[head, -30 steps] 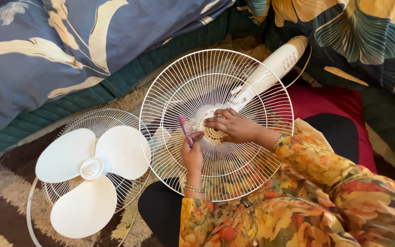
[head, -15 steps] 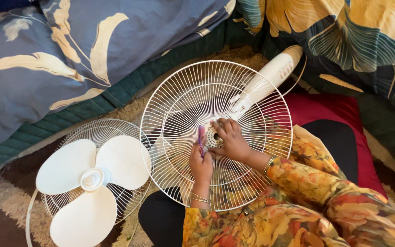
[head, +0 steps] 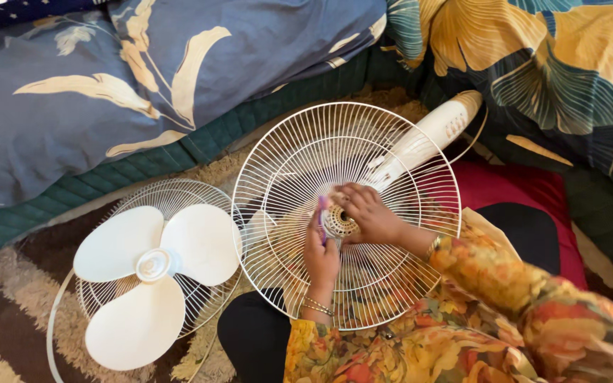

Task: The person disassembles a white pedestal fan, removing the front grille, fan blades, and rear grille. They then use a toothbrush to clean the fan blades, the motor housing, and the fan stand. The person sits on the floor during the task.

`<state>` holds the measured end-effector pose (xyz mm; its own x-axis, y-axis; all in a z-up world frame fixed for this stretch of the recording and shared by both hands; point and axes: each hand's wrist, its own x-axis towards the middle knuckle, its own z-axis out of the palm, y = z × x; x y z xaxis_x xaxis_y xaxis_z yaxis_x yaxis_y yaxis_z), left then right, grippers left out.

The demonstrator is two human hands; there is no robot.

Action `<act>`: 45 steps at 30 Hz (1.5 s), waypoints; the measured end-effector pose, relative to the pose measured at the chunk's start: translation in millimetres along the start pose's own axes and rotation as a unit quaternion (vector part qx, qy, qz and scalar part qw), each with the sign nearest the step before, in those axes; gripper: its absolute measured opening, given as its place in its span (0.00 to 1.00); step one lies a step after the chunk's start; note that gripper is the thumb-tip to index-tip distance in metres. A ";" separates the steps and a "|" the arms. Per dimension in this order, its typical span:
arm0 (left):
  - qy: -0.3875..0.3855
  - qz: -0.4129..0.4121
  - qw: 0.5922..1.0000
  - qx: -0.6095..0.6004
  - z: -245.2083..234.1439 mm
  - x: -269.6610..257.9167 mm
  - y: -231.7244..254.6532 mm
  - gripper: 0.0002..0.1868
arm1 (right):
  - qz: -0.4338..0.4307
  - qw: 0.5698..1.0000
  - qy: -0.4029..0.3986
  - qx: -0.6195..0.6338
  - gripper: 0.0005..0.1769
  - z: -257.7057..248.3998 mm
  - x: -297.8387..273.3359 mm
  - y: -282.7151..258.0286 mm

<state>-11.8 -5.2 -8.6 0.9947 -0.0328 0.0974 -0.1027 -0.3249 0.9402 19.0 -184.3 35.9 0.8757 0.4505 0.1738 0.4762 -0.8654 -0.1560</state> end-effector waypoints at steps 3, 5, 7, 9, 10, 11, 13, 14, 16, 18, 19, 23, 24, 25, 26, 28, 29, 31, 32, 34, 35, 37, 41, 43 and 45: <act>-0.039 0.050 0.997 0.035 -3.7 -0.3 4.1 0.41 | 0.156 0.985 0.062 -0.032 0.70 38.0 -19.7 -20.6; -0.028 0.051 0.998 0.026 -2.7 0.3 1.5 0.38 | 0.210 0.975 0.067 -0.040 0.69 50.4 -24.1 -18.6; 0.001 0.094 0.995 0.026 -0.7 1.2 -2.8 0.37 | 0.222 0.973 0.055 -0.025 0.66 54.1 -26.0 -16.2; 0.045 0.181 0.982 0.034 -2.4 1.3 -7.0 0.38 | 0.160 0.984 0.072 -0.035 0.66 45.8 -26.2 -7.8; 0.036 0.160 0.985 0.045 -3.9 2.3 -7.6 0.36 | 0.128 0.988 0.081 -0.041 0.66 38.2 -22.1 -3.1; 0.027 0.139 0.988 0.055 -5.6 3.2 -7.5 0.34 | 0.097 0.993 0.065 -0.029 0.66 29.6 -17.8 -0.9; 0.005 0.056 0.997 0.060 -5.9 3.3 -5.9 0.29 | 0.036 0.999 0.032 -0.007 0.64 5.6 -13.0 6.7; -0.010 -0.006 0.998 0.056 -5.4 3.0 -5.7 0.26 | -0.017 1.000 -0.010 -0.004 0.63 -6.6 -5.3 12.0; -0.010 -0.056 0.996 0.066 -0.1 0.5 -6.4 0.23 | -0.121 0.988 -0.092 0.000 0.61 -29.3 12.1 23.9; 0.019 -0.035 0.995 0.095 11.9 -6.0 -6.9 0.22 | -0.175 0.973 -0.138 -0.054 0.60 -40.4 28.6 25.1; 0.052 0.018 0.996 0.075 15.2 -7.1 -8.0 0.24 | -0.201 0.963 -0.160 -0.080 0.59 -44.4 32.5 24.3; 0.092 0.080 0.992 0.014 14.3 -4.5 -11.0 0.30 | -0.122 0.976 -0.168 -0.068 0.69 -55.0 26.1 14.6; 0.080 0.059 0.995 0.004 13.5 -2.2 -10.8 0.32 | -0.055 0.982 -0.175 -0.046 0.73 -52.2 18.6 8.1; 0.081 0.092 0.992 0.019 12.0 -2.9 -10.6 0.33 | 0.013 0.983 -0.181 -0.023 0.77 -46.3 11.4 1.2; 0.081 0.127 0.988 0.032 11.1 -4.7 -9.5 0.35 | 0.048 0.988 -0.149 -0.009 0.79 -37.2 6.4 -5.4; 0.060 0.102 0.992 0.035 11.1 -3.6 -5.3 0.35 | 0.119 0.989 -0.086 0.015 0.81 -11.0 -6.4 -16.6; 0.037 0.043 0.998 0.025 7.0 -3.7 -4.6 0.33 | 0.141 0.988 -0.055 0.011 0.79 5.3 -13.9 -22.9; 0.033 0.021 0.999 0.026 8.0 0.9 0.9 0.31 | 0.178 0.984 0.009 0.002 0.76 36.7 -18.0 -30.7; 0.051 0.055 0.996 0.042 5.4 1.0 1.7 0.30 | 0.164 0.985 0.049 0.001 0.73 48.0 -18.0 -28.1; 0.085 0.126 0.986 0.069 2.0 0.8 3.0 0.30 | 0.137 0.983 0.125 0.000 0.69 63.0 -21.4 -21.3; 0.101 0.162 0.978 0.080 0.5 -0.1 3.8 0.29 | 0.125 0.985 0.119 0.022 0.66 66.8 -22.6 -19.2; 0.094 0.144 0.983 0.071 0.2 5.0 7.6 0.27 | 0.097 0.988 0.107 0.059 0.61 61.7 -19.3 -10.7; 0.043 0.006 0.999 0.031 1.2 5.0 0.0 0.21 | -0.033 0.991 0.026 0.130 0.58 22.8 -9.6 7.2; 0.021 -0.039 0.998 0.041 7.3 3.0 -7.6 0.18 | -0.106 0.984 -0.046 0.134 0.55 -1.3 0.6 15.8; -0.026 -0.103 0.992 0.062 16.2 -0.3 -16.1 0.14 | -0.169 0.974 -0.130 0.074 0.54 -19.1 16.8 19.9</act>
<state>-10.4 -15.3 -29.1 0.9937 -0.0005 -0.1121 0.1002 -0.4432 0.8908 41.6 -198.1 54.3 0.6477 0.7618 -0.0101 0.7307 -0.6249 -0.2750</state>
